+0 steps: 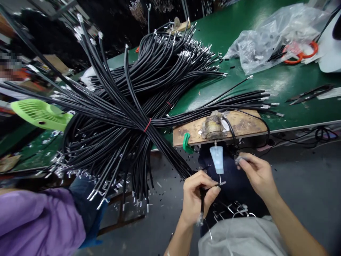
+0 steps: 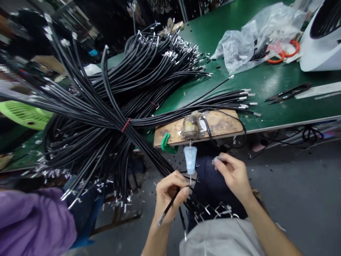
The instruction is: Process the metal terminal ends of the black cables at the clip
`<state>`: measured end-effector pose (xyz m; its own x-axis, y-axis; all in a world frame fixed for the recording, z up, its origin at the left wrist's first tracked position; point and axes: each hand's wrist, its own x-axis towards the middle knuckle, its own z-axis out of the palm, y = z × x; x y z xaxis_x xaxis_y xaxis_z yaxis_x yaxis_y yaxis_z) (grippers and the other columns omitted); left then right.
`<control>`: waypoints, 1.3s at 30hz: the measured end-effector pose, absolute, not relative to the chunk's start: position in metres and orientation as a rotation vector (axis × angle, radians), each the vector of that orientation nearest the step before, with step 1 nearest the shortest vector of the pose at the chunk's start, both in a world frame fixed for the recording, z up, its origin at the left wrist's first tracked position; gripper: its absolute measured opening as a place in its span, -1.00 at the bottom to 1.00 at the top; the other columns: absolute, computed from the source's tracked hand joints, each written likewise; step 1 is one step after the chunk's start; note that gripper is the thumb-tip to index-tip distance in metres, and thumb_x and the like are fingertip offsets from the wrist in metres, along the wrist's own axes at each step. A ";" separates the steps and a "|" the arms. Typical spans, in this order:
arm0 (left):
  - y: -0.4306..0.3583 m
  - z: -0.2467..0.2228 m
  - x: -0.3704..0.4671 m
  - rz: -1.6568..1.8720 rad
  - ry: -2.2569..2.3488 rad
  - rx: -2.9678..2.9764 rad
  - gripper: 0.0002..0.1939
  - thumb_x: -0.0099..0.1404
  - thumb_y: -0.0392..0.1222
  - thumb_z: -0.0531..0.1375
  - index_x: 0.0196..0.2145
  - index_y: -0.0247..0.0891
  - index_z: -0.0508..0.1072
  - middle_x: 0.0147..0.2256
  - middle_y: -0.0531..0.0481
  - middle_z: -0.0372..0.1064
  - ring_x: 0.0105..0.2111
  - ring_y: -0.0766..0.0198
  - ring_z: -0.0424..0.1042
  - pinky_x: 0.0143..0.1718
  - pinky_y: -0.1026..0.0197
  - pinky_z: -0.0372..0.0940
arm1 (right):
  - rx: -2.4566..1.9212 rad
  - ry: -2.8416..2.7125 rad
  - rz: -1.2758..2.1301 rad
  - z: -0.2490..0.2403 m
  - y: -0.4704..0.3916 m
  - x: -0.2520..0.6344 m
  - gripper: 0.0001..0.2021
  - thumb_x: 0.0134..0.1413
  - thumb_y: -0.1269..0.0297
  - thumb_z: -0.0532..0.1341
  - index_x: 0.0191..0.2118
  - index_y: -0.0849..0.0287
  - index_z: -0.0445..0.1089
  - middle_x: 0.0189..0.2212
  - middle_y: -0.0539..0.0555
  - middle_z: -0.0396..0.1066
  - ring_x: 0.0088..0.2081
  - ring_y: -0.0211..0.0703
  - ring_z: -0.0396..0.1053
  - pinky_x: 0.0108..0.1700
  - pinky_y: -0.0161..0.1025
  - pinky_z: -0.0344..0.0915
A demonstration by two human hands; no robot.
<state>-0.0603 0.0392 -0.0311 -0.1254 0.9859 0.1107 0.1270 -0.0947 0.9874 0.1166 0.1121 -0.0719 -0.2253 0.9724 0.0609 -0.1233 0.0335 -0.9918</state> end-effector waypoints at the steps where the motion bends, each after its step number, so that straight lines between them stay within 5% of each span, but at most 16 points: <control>1: 0.040 -0.032 -0.060 1.272 1.359 1.296 -0.93 0.16 -0.30 0.23 -0.45 -0.35 0.49 -0.48 -0.04 0.35 -0.48 0.42 0.31 -0.46 0.39 0.21 | -0.957 -1.441 1.196 -0.065 0.104 0.120 -0.91 0.09 0.35 0.24 -0.38 0.23 0.35 -0.49 0.03 0.28 -0.43 -0.31 0.21 -0.37 -0.33 0.17; 7: 0.043 -0.035 -0.049 1.066 1.589 1.220 -0.84 0.01 -0.49 0.19 -0.42 -0.36 0.49 -0.43 -0.01 0.36 -0.47 0.45 0.34 -0.48 0.46 0.21 | -0.683 -1.961 0.699 -0.038 0.077 0.100 -0.73 -0.01 0.51 0.28 -0.15 0.23 0.31 -0.32 0.11 0.38 -0.28 -0.17 0.21 -0.20 -0.14 0.17; 11: 0.034 -0.030 -0.044 1.101 1.631 1.356 -0.93 0.15 -0.32 0.22 -0.37 -0.33 0.50 -0.46 0.01 0.31 -0.49 0.47 0.26 -0.49 0.43 0.15 | -0.768 -1.848 0.814 -0.045 0.083 0.091 -0.88 0.04 0.59 0.17 -0.39 0.25 0.26 -0.48 0.06 0.27 -0.38 -0.25 0.15 -0.28 -0.21 0.14; 16: 0.024 -0.025 -0.039 1.055 1.777 1.467 -0.84 0.25 -0.25 0.16 -0.46 -0.33 0.44 -0.56 0.06 0.23 -0.55 0.49 0.19 -0.51 0.40 0.06 | -0.820 -1.814 0.470 -0.054 0.084 0.083 -0.78 0.01 0.59 0.14 -0.54 0.24 0.13 -0.60 0.03 0.10 -0.43 -0.24 0.03 -0.33 -0.21 0.08; 20: 0.022 -0.027 -0.039 1.075 1.830 1.452 -0.82 0.28 -0.24 0.12 -0.46 -0.34 0.39 -0.54 0.06 0.22 -0.54 0.49 0.20 -0.50 0.41 0.07 | -0.830 -1.642 0.778 -0.057 0.085 0.078 -0.87 0.06 0.59 0.11 -0.40 0.26 0.31 -0.44 0.09 0.32 -0.32 -0.21 0.20 -0.24 -0.19 0.20; 25: 0.021 -0.033 -0.042 1.119 1.822 1.421 -0.86 0.25 -0.25 0.17 -0.46 -0.33 0.40 -0.53 0.06 0.23 -0.52 0.47 0.22 -0.49 0.39 0.09 | -0.765 -1.611 1.165 -0.056 0.092 0.086 -0.95 0.07 0.50 0.19 -0.34 0.24 0.36 -0.42 0.05 0.34 -0.34 -0.26 0.25 -0.27 -0.26 0.23; 32: 0.026 -0.029 -0.044 0.840 1.655 1.719 -0.83 0.25 -0.31 0.13 -0.51 -0.33 0.29 -0.53 0.07 0.15 -0.53 0.48 0.12 -0.50 0.38 0.00 | -1.078 -1.764 1.102 -0.060 0.096 0.089 -0.66 0.11 0.39 0.14 -0.64 0.26 0.08 -0.62 -0.01 0.09 -0.51 -0.34 0.08 -0.45 -0.31 0.01; 36: 0.026 -0.032 -0.044 0.748 1.670 1.765 -0.83 0.27 -0.31 0.11 -0.50 -0.33 0.28 -0.53 0.07 0.13 -0.53 0.49 0.12 -0.49 0.37 -0.02 | -1.164 -1.886 1.130 -0.067 0.099 0.095 -0.67 0.11 0.30 0.18 -0.64 0.27 0.25 -0.62 0.00 0.19 -0.54 -0.36 0.12 -0.48 -0.33 0.02; 39: 0.022 -0.034 -0.042 0.843 1.799 1.703 -0.82 0.27 -0.30 0.12 -0.50 -0.32 0.29 -0.53 0.07 0.12 -0.54 0.49 0.09 -0.50 0.37 -0.01 | -1.286 -1.749 0.770 -0.069 0.103 0.101 -0.73 0.14 0.25 0.19 -0.53 0.27 0.37 -0.56 0.03 0.28 -0.46 -0.32 0.20 -0.36 -0.32 0.10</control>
